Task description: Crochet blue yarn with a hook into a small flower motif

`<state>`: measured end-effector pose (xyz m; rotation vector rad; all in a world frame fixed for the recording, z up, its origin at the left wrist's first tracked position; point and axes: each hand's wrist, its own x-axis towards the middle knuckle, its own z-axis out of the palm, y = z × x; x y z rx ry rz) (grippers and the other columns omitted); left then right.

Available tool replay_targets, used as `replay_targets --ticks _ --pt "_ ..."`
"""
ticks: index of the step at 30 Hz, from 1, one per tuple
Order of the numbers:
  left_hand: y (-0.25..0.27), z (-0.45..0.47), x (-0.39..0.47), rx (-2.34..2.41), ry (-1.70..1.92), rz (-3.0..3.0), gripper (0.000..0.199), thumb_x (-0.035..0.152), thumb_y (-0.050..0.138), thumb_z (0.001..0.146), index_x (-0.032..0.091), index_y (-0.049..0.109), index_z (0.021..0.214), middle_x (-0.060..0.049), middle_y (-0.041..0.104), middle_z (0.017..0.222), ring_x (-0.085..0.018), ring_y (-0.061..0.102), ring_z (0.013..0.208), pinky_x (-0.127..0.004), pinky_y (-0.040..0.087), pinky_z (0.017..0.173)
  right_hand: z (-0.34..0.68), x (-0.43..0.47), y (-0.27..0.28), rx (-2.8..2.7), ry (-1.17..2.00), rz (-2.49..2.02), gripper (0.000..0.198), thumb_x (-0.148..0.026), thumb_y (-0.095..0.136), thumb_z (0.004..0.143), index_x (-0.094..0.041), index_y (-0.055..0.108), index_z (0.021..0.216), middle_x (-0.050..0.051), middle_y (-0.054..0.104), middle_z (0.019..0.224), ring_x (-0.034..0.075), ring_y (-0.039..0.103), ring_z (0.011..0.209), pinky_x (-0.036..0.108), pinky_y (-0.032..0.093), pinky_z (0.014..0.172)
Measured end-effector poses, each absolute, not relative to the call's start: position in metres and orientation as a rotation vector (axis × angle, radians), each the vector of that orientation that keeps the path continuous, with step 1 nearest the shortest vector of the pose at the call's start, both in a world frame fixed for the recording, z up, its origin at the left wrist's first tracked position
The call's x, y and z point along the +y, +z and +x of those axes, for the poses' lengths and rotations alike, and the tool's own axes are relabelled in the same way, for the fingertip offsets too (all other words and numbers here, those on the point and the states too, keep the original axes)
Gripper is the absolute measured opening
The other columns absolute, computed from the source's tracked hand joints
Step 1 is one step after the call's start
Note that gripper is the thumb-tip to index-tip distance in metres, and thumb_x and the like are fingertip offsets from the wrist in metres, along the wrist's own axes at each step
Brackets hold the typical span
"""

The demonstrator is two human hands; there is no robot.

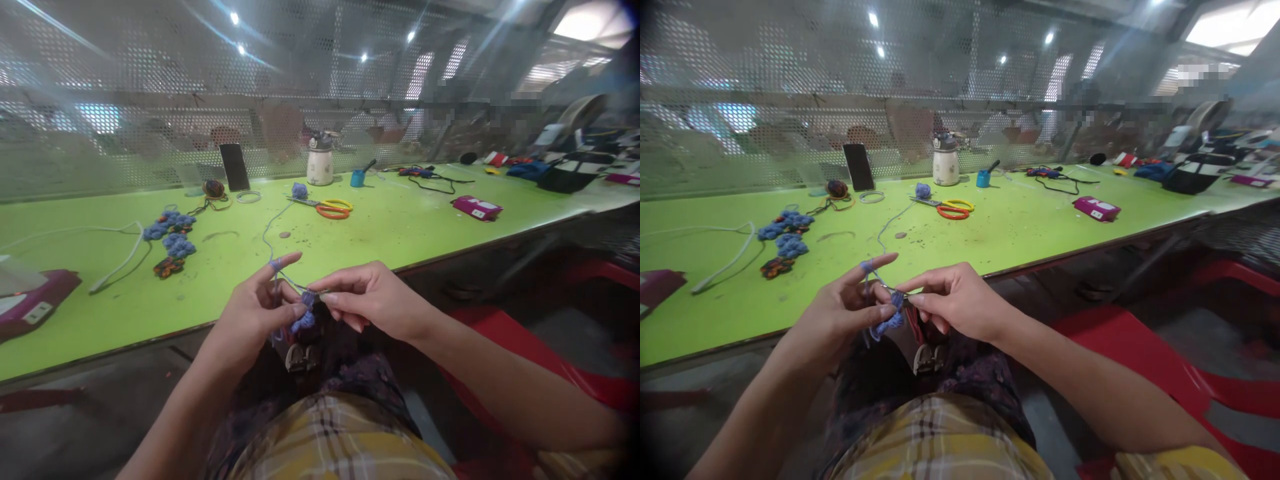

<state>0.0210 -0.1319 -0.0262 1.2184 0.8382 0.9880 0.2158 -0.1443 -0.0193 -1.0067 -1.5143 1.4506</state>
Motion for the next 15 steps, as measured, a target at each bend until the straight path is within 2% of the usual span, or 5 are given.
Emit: replay_targets --ticks 5,8,11,13,15 --pt "-0.025 0.029 -0.129 1.076 0.972 1.717 0.063 0.012 0.067 0.075 0.019 0.057 0.137 0.002 0.065 0.066 -0.015 0.057 0.061 -0.025 0.043 0.059 0.207 -0.126 -0.026 -1.430 1.465 -1.099 0.011 -0.019 0.075 0.071 -0.011 0.072 0.079 -0.004 0.060 0.050 0.005 0.046 0.035 0.019 0.033 0.036" --pt "-0.034 0.035 -0.133 1.209 1.161 1.963 0.053 0.014 0.061 0.082 0.024 0.061 0.134 -0.001 0.070 0.072 -0.017 0.059 0.066 -0.027 0.044 0.068 0.200 -0.122 -0.034 -1.151 1.518 -1.020 0.022 -0.024 0.081 0.065 -0.012 0.068 0.077 -0.003 0.061 0.051 0.006 0.047 0.036 0.017 0.030 0.036" --pt "-0.044 0.040 -0.138 1.246 1.408 1.955 0.042 0.018 0.064 0.083 0.025 0.068 0.124 -0.004 0.072 0.085 -0.017 0.061 0.075 -0.028 0.045 0.076 0.194 -0.128 -0.039 -0.954 1.518 -0.891 0.030 -0.028 0.085 0.061 -0.011 0.068 0.079 -0.002 0.062 0.053 0.004 0.046 0.036 0.016 0.029 0.036" --pt "-0.045 0.042 -0.140 1.179 1.462 1.747 0.044 0.020 0.068 0.082 0.025 0.067 0.125 -0.003 0.072 0.085 -0.016 0.061 0.074 -0.028 0.046 0.075 0.190 -0.135 -0.040 -0.879 1.487 -0.807 0.029 -0.027 0.084 0.062 -0.012 0.069 0.080 -0.002 0.063 0.055 0.004 0.045 0.037 0.017 0.030 0.037" --pt "-0.041 0.040 -0.139 1.007 1.352 1.431 0.058 0.022 0.074 0.077 0.024 0.060 0.133 -0.001 0.070 0.079 -0.016 0.062 0.071 -0.028 0.048 0.071 0.189 -0.143 -0.040 -0.874 1.427 -0.755 0.023 -0.026 0.082 0.066 -0.012 0.070 0.080 -0.002 0.063 0.055 0.004 0.046 0.038 0.017 0.030 0.037"
